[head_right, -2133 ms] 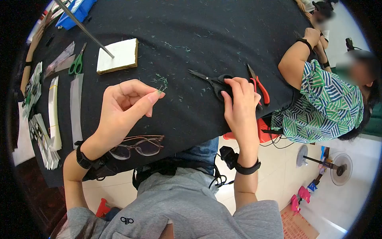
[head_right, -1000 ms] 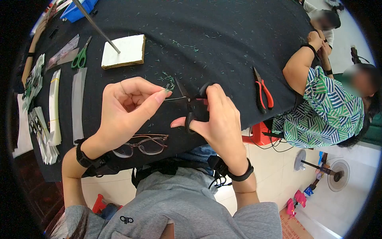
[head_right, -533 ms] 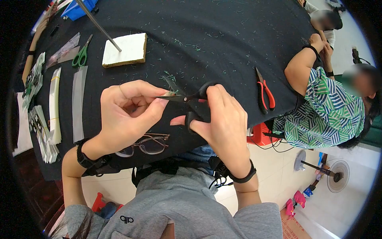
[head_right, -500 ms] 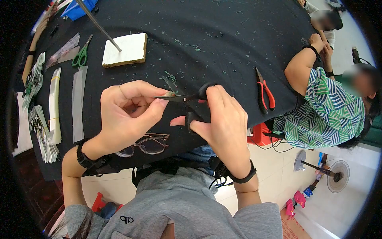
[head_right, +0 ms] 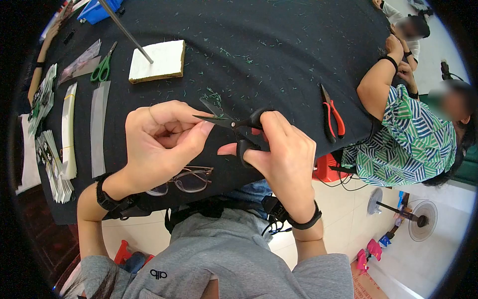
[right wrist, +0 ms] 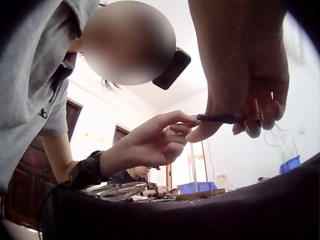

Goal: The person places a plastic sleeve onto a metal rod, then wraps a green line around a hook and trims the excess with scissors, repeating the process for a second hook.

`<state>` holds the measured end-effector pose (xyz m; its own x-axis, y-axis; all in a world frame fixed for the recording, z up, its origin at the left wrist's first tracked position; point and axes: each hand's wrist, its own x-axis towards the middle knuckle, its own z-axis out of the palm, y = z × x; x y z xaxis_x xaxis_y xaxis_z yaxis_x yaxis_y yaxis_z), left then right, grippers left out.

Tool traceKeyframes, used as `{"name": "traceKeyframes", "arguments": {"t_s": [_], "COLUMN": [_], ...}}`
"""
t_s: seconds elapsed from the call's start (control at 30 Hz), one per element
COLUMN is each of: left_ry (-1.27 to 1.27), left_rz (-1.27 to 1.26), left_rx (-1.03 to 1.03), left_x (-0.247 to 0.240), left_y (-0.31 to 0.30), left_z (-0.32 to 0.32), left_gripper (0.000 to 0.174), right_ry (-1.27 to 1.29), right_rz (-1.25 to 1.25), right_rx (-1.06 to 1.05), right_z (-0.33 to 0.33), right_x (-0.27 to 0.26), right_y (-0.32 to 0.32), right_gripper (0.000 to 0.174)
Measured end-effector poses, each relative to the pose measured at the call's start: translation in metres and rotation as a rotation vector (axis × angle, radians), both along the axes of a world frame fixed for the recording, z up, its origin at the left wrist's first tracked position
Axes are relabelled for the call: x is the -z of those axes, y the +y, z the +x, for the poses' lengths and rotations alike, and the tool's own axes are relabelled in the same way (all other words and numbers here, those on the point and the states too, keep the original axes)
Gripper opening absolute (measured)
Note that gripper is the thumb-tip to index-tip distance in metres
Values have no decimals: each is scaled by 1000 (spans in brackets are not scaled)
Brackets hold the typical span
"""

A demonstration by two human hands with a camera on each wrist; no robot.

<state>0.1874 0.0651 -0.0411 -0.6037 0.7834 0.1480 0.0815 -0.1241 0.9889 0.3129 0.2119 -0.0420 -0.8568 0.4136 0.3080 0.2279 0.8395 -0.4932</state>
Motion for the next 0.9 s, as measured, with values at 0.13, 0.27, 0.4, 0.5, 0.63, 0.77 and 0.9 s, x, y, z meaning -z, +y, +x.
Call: {"name": "traceKeyframes", "arguments": {"t_s": [0.13, 0.27, 0.4, 0.5, 0.63, 0.77, 0.9], "left_ry": [6, 49, -6, -53, -2, 9, -24], "left_rz": [-8, -3, 6, -6, -44, -33, -9], "left_rx": [-6, -6, -8, 5, -16, -26, -18], "left_x": [-3, -3, -4, -4, -4, -3, -2], "left_y": [0, 0, 1, 1, 0, 1, 1], "left_z": [-1, -1, 1, 1, 0, 0, 1], "left_gripper": [6, 6, 6, 7, 7, 8, 9], "right_ry": [2, -48, -36, -21, -51, -105, -105], "right_rz": [4, -24, -66, -155, -166, -178, -151], "right_rx": [6, 46, 33, 29, 35, -6, -20], "right_z": [0, 4, 4, 1, -1, 0, -2], "right_x": [-1, -1, 1, 4, 0, 2, 1], "right_y": [-1, -1, 1, 2, 2, 5, 2], "right_gripper": [49, 45, 46, 55, 66, 71, 68]}}
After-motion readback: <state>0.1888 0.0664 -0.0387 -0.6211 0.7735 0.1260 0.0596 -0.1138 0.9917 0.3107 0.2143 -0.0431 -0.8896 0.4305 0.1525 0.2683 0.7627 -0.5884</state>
